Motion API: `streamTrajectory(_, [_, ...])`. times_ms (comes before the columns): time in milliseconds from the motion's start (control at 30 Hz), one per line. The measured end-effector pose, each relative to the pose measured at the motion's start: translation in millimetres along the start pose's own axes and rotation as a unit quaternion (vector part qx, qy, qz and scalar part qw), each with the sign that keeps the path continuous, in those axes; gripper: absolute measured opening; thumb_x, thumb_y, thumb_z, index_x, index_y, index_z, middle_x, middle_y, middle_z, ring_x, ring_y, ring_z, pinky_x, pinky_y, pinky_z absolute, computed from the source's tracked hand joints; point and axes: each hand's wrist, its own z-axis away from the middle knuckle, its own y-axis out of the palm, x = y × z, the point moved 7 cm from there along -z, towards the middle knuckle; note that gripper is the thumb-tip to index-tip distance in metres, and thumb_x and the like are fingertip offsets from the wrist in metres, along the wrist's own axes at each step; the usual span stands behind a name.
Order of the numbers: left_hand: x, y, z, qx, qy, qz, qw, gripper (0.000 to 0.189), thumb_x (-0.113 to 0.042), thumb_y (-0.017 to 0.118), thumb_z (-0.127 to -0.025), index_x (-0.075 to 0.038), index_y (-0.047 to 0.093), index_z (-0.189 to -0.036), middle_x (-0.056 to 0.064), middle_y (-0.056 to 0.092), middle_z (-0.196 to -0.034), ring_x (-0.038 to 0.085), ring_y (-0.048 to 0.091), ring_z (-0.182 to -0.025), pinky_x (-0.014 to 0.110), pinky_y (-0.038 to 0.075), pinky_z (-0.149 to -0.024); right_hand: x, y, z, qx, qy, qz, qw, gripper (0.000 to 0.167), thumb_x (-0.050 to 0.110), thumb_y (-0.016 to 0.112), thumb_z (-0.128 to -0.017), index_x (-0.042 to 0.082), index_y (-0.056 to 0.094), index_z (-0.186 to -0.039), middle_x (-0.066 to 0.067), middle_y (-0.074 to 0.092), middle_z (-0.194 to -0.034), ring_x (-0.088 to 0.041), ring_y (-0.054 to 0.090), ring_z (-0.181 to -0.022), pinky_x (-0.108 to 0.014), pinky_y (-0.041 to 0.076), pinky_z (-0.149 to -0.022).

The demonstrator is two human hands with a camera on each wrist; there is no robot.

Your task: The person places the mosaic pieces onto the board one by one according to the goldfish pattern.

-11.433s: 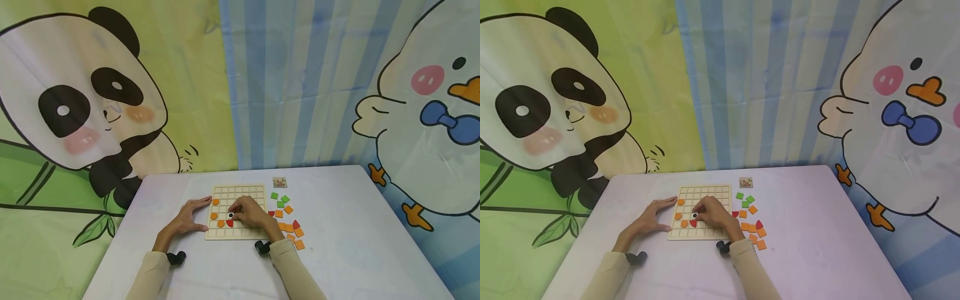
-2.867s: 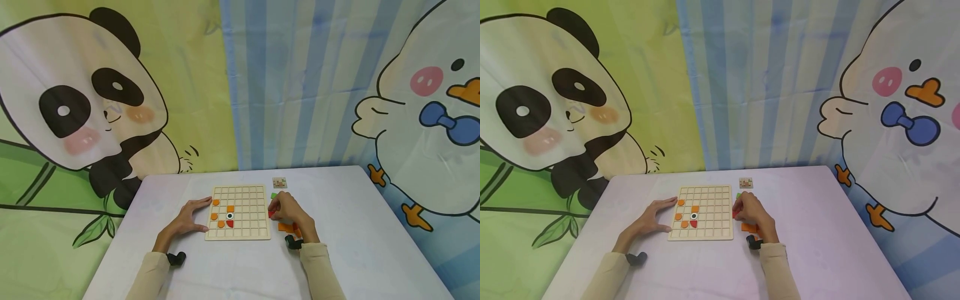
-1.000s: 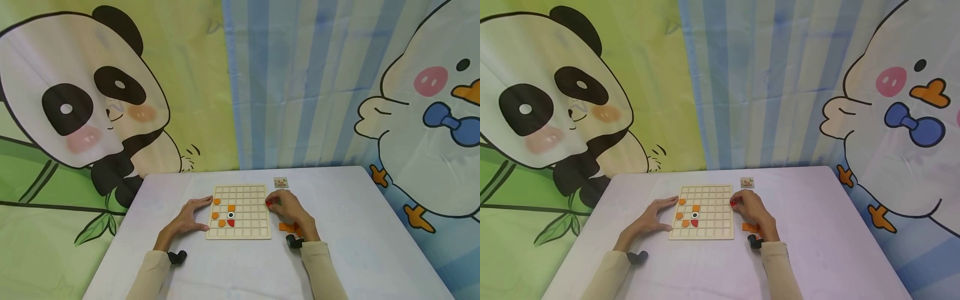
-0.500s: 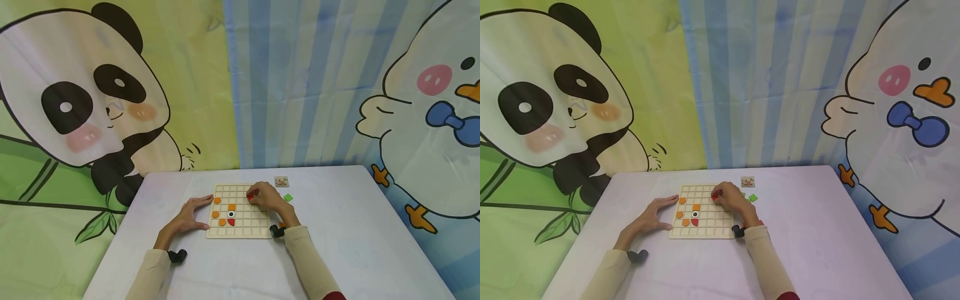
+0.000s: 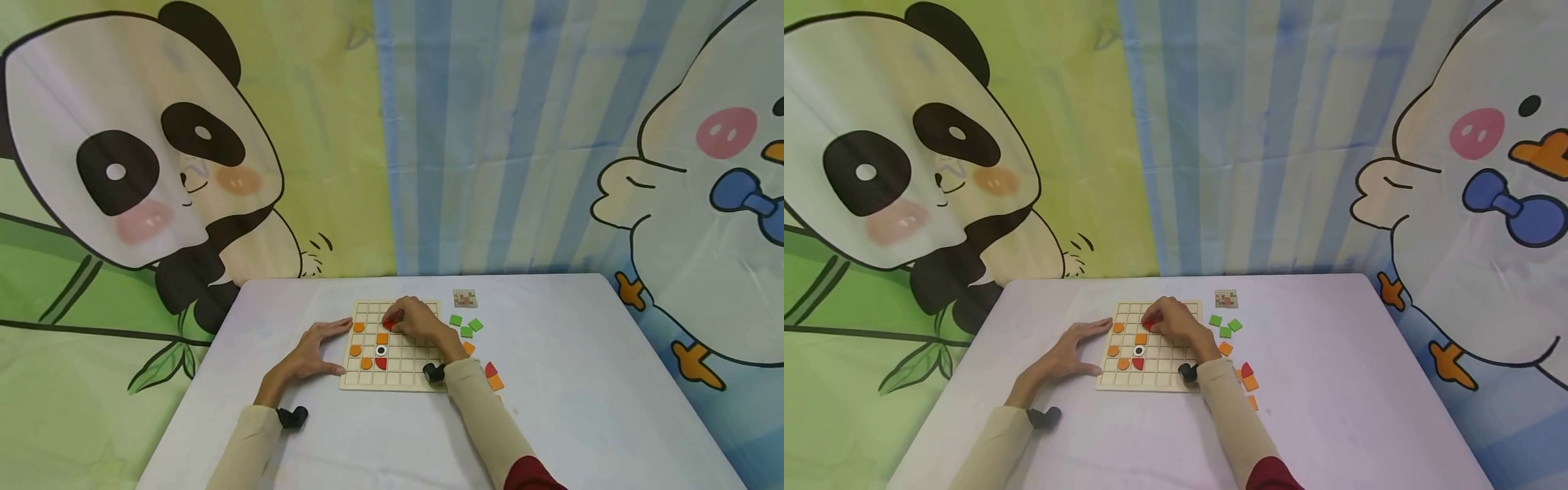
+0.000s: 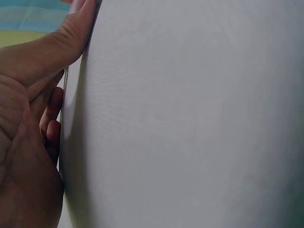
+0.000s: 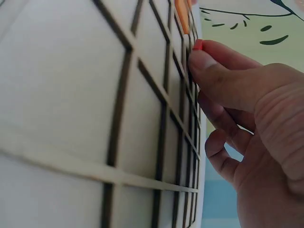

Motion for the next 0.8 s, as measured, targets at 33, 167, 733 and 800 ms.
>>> streamTrajectory(33, [-0.1,0.0,0.1,0.0,0.0,0.001,1.0,0.108,-0.034,0.105,-0.069,-0.017,0.053,-0.163,0.004,0.045,-0.175,0.039,0.043,-0.152,0.074,0.023,-0.124,0,1,-0.1,0.0,0.002,-0.002,1.0,0.023,-0.004,0.08,-0.094,0.006,0.085,-0.114,-0.008,0.082,-0.115,-0.025,0.074,-0.103,-0.043,0.06,-0.096])
streamTrajectory(167, [0.3,0.7,0.2,0.002,-0.001,0.002,1.0,0.109,-0.034,0.105,-0.069,-0.017,0.053,-0.163,0.004,0.044,-0.175,0.04,0.042,-0.152,0.075,0.024,-0.124,-2,4,0.9,-0.003,-0.002,-0.015,0.9999,0.027,-0.007,0.076,-0.096,0.006,0.084,-0.119,-0.01,0.083,-0.118,-0.027,0.077,-0.106,-0.047,0.06,-0.101])
streamTrajectory(733, [1.8,1.3,0.6,0.0,-0.003,0.001,1.0,0.108,-0.037,0.104,-0.07,-0.018,0.053,-0.163,0.001,0.044,-0.176,0.038,0.043,-0.151,0.074,0.025,-0.123,0,12,-1.8,-0.049,-0.024,0.012,0.9984,0.012,0.005,0.076,-0.1,0.007,0.086,-0.106,-0.006,0.084,-0.103,-0.02,0.078,-0.091,-0.043,0.063,-0.092])
streamTrajectory(800, [2.5,0.8,0.4,-0.002,-0.002,0.0,1.0,0.108,-0.037,0.104,-0.07,-0.018,0.053,-0.164,0.001,0.044,-0.175,0.038,0.043,-0.151,0.074,0.024,-0.123,1,11,-2.7,-0.054,-0.025,0.014,0.9981,0.012,0.004,0.076,-0.1,0.008,0.087,-0.106,-0.006,0.084,-0.103,-0.02,0.078,-0.091,-0.043,0.063,-0.091])
